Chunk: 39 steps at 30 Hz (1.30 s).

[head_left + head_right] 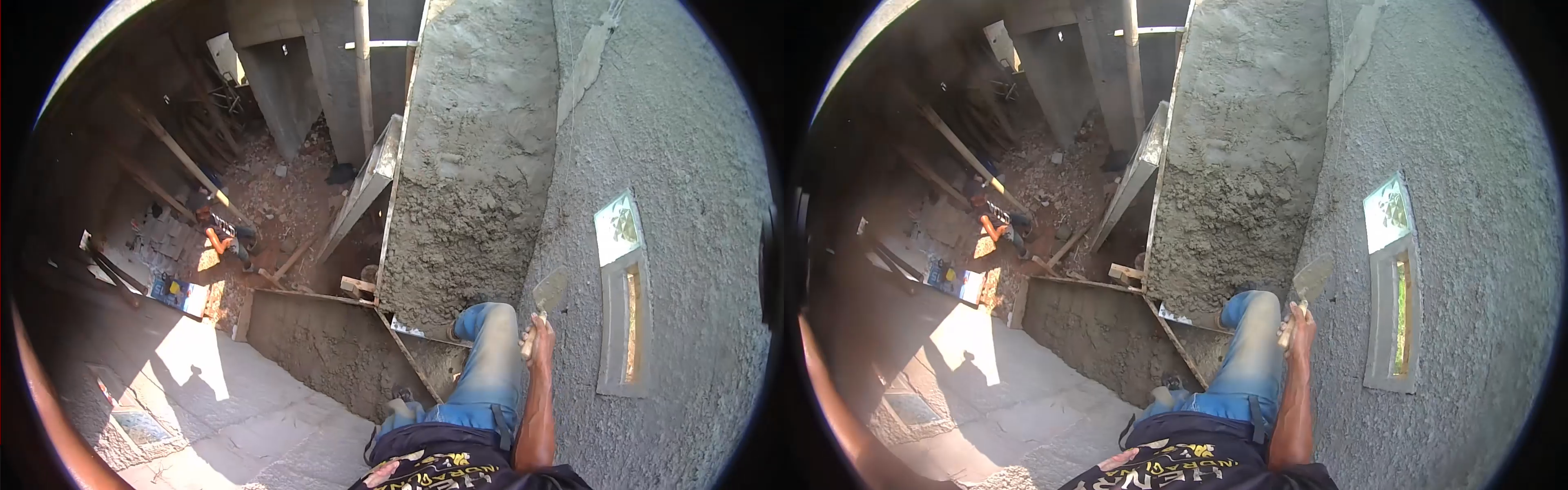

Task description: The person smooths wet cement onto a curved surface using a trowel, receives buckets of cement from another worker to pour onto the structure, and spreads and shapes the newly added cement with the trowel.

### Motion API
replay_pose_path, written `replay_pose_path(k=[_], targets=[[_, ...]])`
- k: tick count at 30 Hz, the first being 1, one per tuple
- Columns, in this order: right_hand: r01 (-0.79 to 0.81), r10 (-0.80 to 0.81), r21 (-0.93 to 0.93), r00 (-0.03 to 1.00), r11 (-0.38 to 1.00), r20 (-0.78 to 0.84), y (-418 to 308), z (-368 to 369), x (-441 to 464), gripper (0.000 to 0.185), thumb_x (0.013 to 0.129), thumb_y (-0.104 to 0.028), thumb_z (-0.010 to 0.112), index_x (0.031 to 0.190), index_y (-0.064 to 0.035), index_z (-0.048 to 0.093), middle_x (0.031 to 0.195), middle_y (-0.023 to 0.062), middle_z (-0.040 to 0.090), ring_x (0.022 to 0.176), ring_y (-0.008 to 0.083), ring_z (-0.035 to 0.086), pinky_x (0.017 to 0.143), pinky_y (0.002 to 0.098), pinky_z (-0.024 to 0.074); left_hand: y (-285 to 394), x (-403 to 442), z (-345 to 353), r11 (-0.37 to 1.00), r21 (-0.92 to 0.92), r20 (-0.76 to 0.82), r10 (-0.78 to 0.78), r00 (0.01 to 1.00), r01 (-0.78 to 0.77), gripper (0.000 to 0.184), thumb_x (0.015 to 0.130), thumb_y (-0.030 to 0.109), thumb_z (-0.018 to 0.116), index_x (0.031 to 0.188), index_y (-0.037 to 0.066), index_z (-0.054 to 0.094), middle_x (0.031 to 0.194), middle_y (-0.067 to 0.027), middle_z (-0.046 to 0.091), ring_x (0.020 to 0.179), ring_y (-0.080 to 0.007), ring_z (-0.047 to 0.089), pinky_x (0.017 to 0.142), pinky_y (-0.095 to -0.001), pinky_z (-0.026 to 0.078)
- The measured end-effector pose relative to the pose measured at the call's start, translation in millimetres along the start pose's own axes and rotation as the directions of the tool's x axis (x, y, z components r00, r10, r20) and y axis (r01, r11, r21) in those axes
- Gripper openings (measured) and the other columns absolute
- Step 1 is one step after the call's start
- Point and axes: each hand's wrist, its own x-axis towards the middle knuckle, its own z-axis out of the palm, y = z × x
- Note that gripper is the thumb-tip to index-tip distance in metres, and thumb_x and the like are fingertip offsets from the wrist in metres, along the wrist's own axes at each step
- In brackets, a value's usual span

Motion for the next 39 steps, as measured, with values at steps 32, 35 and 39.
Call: replay_pose_path(k=[32,35,39], targets=[[0.353,-0.193,-0.798,0.935,0.488,0.296,47.6,-1.8,38.5,0.035,0.076,-0.026,0.070,0.095,0.0014,0.058,0.088,0.0240,0.065,0.083,0.0387,0.064,0.073,0.0450,0.0483,340.4,63.5,-153.7,0.536,0.652,-0.391,0.844,0.367,-0.537,0.051,0.092,0.011,0.053,0.139,0.014,0.035,0.130,-0.0139,0.044,0.112,-0.0281,0.052,0.093,-0.0405,0.042],[0.517,0.078,-0.828,0.836,0.217,0.543,73.5,16.0,81.6,0.039,0.075,-0.029,0.069,0.099,0.0019,0.062,0.093,0.0268,0.065,0.091,0.0418,0.063,0.079,0.0476,0.0487,351.7,66.1,-157.4,0.526,0.717,-0.405,0.848,0.341,-0.457,0.051,0.093,0.011,0.053,0.140,0.013,0.035,0.131,-0.0143,0.044,0.112,-0.0282,0.052,0.094,-0.0406,0.042],[0.516,0.449,-0.856,0.755,0.042,0.477,119.6,45.2,127.0,0.040,0.072,-0.029,0.069,0.098,0.0021,0.067,0.097,0.0264,0.065,0.094,0.0400,0.063,0.082,0.0458,0.0494,370.7,70.2,-160.0,0.509,0.784,-0.411,0.854,0.318,-0.355,0.051,0.093,0.011,0.054,0.140,0.013,0.035,0.132,-0.0148,0.044,0.114,-0.0284,0.051,0.096,-0.0407,0.041]])
